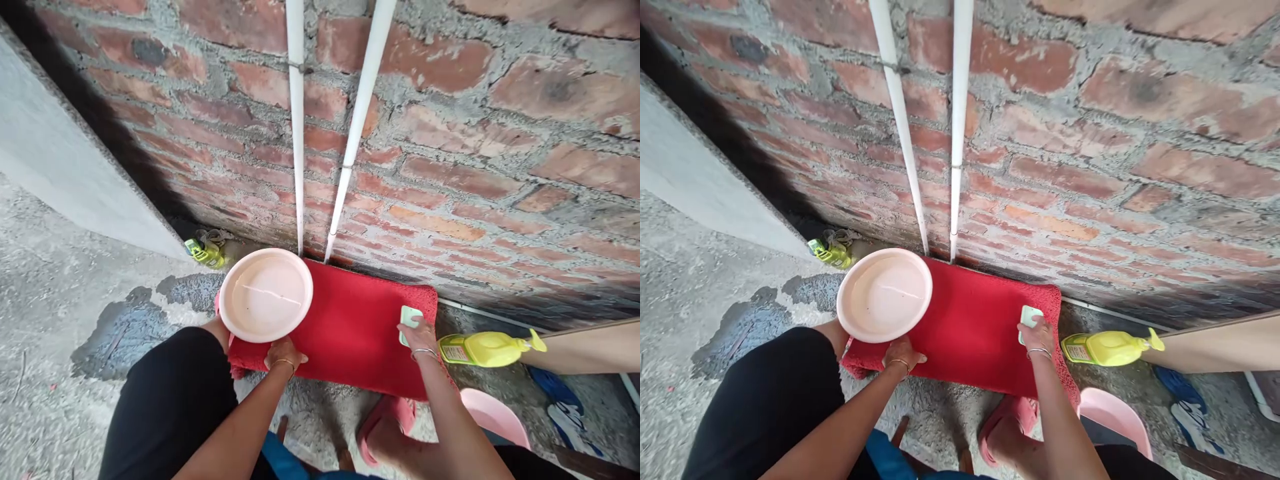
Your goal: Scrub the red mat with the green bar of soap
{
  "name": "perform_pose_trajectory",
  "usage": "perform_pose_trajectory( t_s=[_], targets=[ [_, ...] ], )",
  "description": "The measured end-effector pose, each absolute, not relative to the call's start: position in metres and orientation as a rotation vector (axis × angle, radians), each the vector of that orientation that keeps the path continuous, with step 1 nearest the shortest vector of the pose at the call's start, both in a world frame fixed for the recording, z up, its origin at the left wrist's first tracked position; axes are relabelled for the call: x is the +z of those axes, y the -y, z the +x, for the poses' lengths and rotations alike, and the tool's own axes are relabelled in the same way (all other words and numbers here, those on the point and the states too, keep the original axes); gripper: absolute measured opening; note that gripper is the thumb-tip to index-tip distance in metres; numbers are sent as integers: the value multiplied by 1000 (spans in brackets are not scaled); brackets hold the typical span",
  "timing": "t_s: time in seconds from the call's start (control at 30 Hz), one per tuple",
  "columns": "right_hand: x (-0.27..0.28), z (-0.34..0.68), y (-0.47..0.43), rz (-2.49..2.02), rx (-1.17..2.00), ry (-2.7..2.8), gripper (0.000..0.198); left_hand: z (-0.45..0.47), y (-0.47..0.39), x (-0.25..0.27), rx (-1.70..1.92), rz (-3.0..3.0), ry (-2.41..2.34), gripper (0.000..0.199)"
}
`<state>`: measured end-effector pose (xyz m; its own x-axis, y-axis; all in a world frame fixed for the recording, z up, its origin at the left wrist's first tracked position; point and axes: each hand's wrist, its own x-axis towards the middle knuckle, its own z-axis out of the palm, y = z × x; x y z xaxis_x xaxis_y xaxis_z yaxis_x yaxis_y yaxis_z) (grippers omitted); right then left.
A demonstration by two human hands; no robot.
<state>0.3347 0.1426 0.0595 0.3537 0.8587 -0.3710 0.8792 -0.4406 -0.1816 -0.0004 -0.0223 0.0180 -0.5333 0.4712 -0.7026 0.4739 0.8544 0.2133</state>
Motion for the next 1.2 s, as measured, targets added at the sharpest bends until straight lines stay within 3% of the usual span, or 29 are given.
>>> perform_pose_trajectory(
  t_s=[0.33,0.53,0.8,1.2],
  targets=[
    [60,129,-181,1911,-768,-2355,51,0,16,25,-195,712,-2196,69],
    [47,102,-186,1583,-632,-2520,44,0,15,20,-252,743,-2185,72],
    [37,163,-193,1662,-579,-2490,42,-3,18,8,-229,786,-2201,69],
    [40,407,-207,2656,-624,-1576,57,-3,14,14,-171,768,-2206,64]
  ],
)
